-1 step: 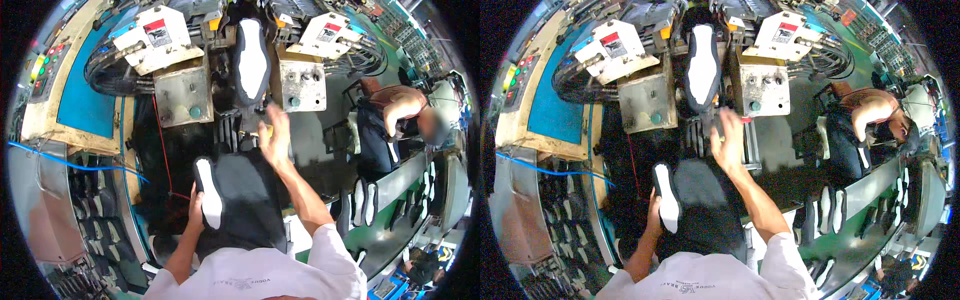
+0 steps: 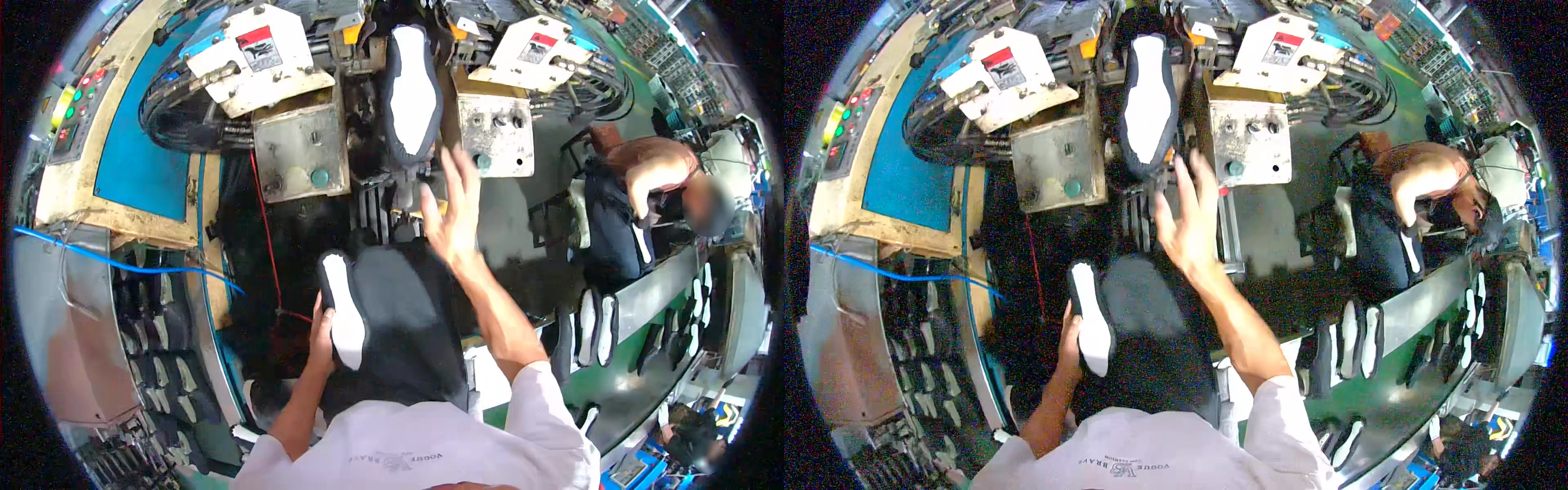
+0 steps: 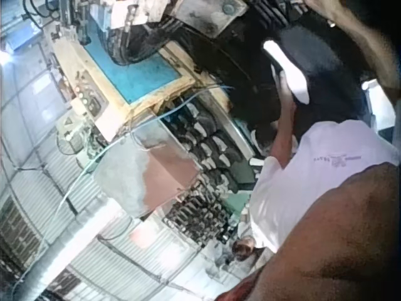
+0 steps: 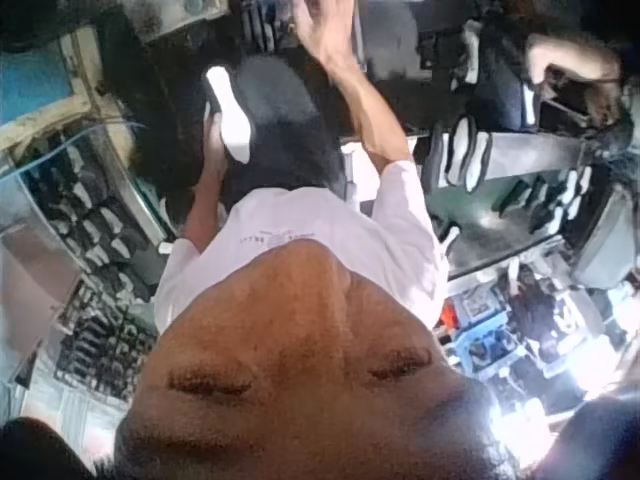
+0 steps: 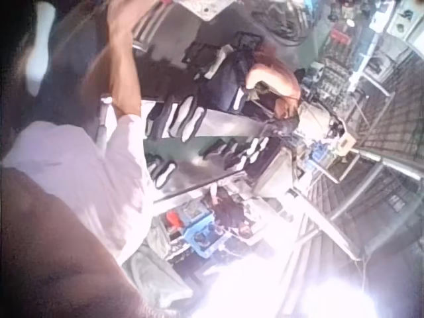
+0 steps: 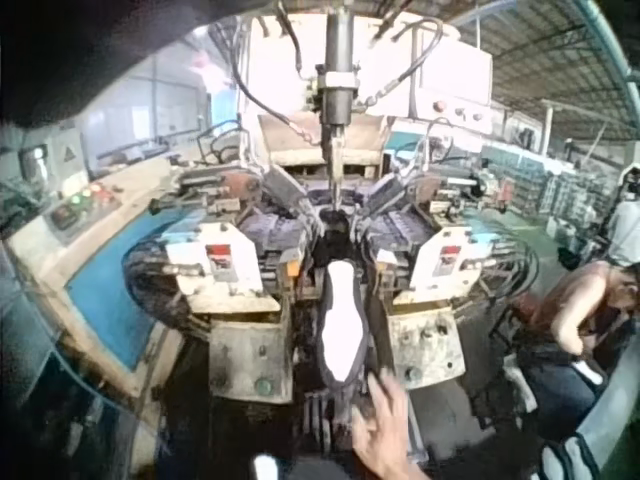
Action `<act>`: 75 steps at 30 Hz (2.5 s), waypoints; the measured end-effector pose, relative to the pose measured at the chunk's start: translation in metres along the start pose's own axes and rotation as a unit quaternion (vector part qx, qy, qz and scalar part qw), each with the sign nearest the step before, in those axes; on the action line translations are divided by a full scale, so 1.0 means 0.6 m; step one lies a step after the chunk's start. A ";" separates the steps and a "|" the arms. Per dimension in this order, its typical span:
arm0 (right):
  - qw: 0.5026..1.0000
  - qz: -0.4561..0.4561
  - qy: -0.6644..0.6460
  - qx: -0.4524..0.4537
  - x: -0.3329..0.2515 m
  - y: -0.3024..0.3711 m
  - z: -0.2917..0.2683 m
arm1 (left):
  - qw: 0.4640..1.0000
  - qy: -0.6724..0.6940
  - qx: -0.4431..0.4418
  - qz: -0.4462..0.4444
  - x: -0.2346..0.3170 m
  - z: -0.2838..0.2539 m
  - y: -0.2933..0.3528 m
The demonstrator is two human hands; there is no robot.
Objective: Operating a lasting machine to shape shoe uppers onto lasts.
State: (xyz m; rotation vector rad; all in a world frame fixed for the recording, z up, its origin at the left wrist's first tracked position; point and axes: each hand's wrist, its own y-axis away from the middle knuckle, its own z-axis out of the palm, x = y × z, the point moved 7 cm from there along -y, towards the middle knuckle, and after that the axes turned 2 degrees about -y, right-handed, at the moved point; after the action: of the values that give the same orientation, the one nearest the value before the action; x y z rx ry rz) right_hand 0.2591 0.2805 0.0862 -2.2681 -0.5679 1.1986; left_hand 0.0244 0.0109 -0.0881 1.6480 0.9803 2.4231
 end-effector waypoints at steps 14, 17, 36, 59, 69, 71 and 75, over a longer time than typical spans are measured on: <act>0.973 -0.122 0.183 -0.073 -0.044 -0.145 0.099 | 0.997 -0.049 -0.038 0.053 0.005 0.015 -0.002; 0.972 -0.129 0.190 -0.057 -0.021 -0.210 0.126 | 0.996 -0.070 -0.038 0.030 0.016 0.021 -0.004; 0.950 -0.155 0.270 -0.029 -0.022 -0.403 0.167 | 0.988 -0.023 -0.050 -0.141 0.067 0.078 -0.025; 0.887 -0.198 0.172 -0.380 0.149 0.326 0.195 | 0.875 0.019 0.419 0.240 0.023 -0.378 0.495; 0.885 -0.132 0.178 -0.409 0.187 0.328 0.207 | 0.649 -0.033 0.750 0.125 -0.166 -0.526 0.934; 0.887 -0.177 0.161 -0.395 0.206 0.314 0.221 | 0.655 -0.085 0.751 0.002 -0.239 -0.531 0.982; 0.894 -0.188 0.139 -0.382 0.165 0.333 0.215 | 0.655 -0.348 0.592 -0.316 -0.312 -0.497 0.983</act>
State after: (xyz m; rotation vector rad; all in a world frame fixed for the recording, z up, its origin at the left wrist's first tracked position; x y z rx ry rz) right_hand 0.2269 0.2118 -0.1598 -2.6851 -1.4804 0.4667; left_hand 0.0264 -0.6707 -0.0010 1.6261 2.5172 0.3996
